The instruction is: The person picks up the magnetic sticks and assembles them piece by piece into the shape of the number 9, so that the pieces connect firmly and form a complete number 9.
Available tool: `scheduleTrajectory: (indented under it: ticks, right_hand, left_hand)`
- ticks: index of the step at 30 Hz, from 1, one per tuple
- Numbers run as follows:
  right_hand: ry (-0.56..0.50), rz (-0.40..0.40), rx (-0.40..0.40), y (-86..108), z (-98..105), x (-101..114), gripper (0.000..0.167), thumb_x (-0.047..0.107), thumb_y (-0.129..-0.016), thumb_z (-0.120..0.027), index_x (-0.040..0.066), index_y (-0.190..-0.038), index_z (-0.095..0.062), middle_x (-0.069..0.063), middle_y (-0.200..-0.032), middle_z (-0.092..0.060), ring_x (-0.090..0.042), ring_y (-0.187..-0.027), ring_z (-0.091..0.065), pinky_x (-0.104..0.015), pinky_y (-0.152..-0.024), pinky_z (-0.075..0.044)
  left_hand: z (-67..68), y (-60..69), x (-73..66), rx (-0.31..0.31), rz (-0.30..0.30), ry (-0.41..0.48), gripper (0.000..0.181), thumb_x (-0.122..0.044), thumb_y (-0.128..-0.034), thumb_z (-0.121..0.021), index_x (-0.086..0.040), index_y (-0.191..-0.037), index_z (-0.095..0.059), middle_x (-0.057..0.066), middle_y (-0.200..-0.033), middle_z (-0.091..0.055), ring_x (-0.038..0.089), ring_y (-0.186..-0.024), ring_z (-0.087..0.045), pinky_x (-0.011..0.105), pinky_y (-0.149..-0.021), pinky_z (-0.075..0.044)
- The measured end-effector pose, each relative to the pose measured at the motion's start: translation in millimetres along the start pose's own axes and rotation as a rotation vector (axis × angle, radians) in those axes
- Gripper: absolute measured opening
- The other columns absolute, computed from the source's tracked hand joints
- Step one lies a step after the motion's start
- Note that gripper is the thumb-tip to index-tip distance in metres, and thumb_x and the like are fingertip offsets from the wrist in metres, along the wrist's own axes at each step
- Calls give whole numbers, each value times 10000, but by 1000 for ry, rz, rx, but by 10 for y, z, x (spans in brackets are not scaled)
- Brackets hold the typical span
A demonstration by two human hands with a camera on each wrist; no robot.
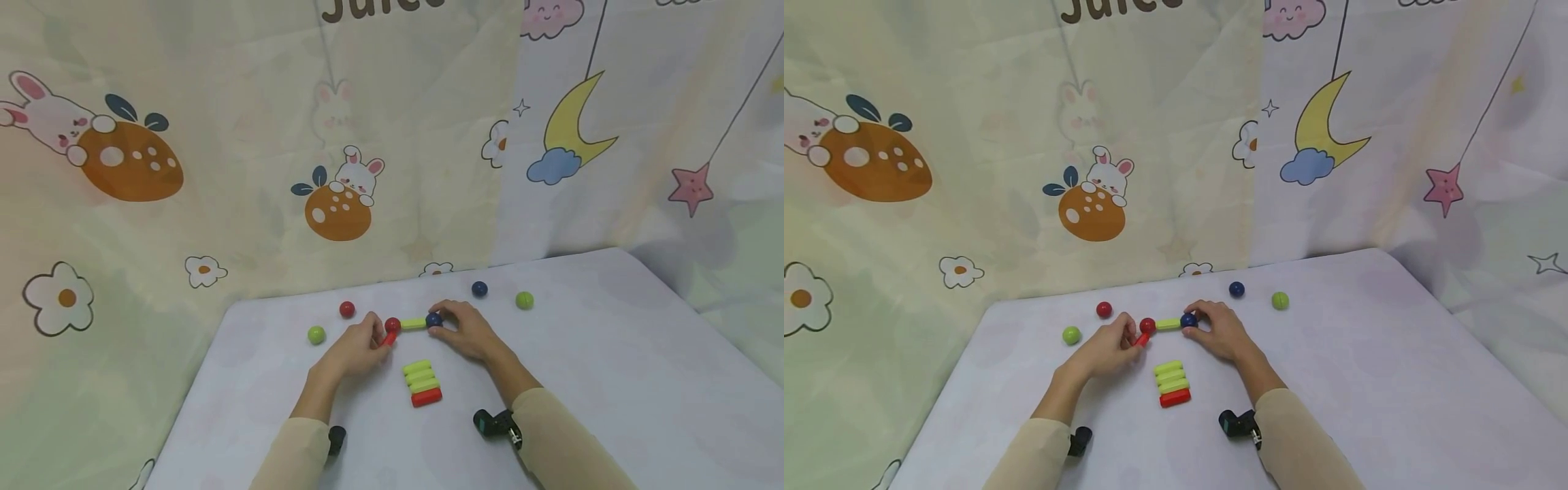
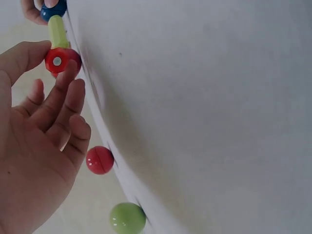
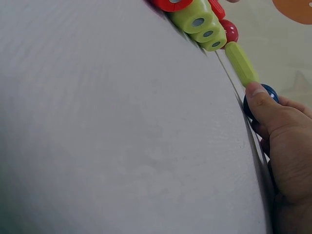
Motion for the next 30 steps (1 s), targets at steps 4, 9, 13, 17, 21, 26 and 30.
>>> scheduleTrajectory:
  ticks: [4,9,13,17,21,26,30]
  right_hand:
    - [2,-6,-2,2,-3,-12,395,372,-922,-765,273,-1287,-651,-25,-1289,-671,-307,-1316,-549,-558,-1148,-375]
    - [-6,2,0,14,-8,-2,396,362,-920,-767,271,-1289,-654,-27,-1297,-672,-310,-1321,-549,-564,-1150,-369]
    - [-7,6,0,10,-8,7,397,358,-921,-767,277,-1292,-653,-21,-1295,-674,-305,-1325,-547,-558,-1155,-366]
    - [-2,-4,-6,3,4,1,402,357,-920,-770,280,-1297,-653,-22,-1306,-672,-307,-1343,-534,-558,-1160,-360]
    - [-1,-12,-7,2,9,1,406,360,-921,-769,278,-1300,-651,-32,-1316,-668,-319,-1349,-528,-569,-1158,-358]
    - [1,-14,-2,7,3,5,407,365,-923,-765,277,-1303,-649,-38,-1315,-668,-325,-1346,-529,-582,-1155,-354]
    - [7,-11,0,5,4,8,407,370,-925,-762,280,-1304,-647,-38,-1321,-668,-327,-1349,-528,-588,-1154,-353]
  left_hand:
    - [17,1,23,-28,4,22,265,-223,-947,-710,-143,-1044,-476,12,-828,-604,160,-727,-571,306,-665,-489]
    - [27,-1,54,-49,19,30,252,-215,-953,-705,-130,-1020,-477,16,-818,-596,162,-718,-558,302,-654,-487]
    - [10,-8,62,-47,26,29,238,-223,-957,-705,-141,-1010,-488,5,-816,-607,160,-722,-561,290,-658,-485]
    - [-15,-30,32,-36,20,29,235,-259,-959,-707,-156,-1004,-500,-6,-800,-624,162,-723,-563,292,-653,-476]
    - [-48,-59,3,-22,27,23,254,-312,-956,-718,-174,-1007,-511,-6,-785,-620,165,-731,-561,295,-654,-474]
    - [-88,-75,-22,-1,34,16,269,-353,-962,-717,-180,-1003,-516,2,-781,-610,169,-737,-562,291,-653,-475]
    - [-92,-68,-34,7,38,22,267,-358,-970,-709,-178,-1001,-515,7,-792,-612,173,-747,-566,295,-658,-474]
Point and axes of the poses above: each hand's wrist, its own y-axis away from the middle knuckle, its own z-axis out of the back of the hand, x = y × z, the point moved 9 cm from there along -y, towards the middle knuckle
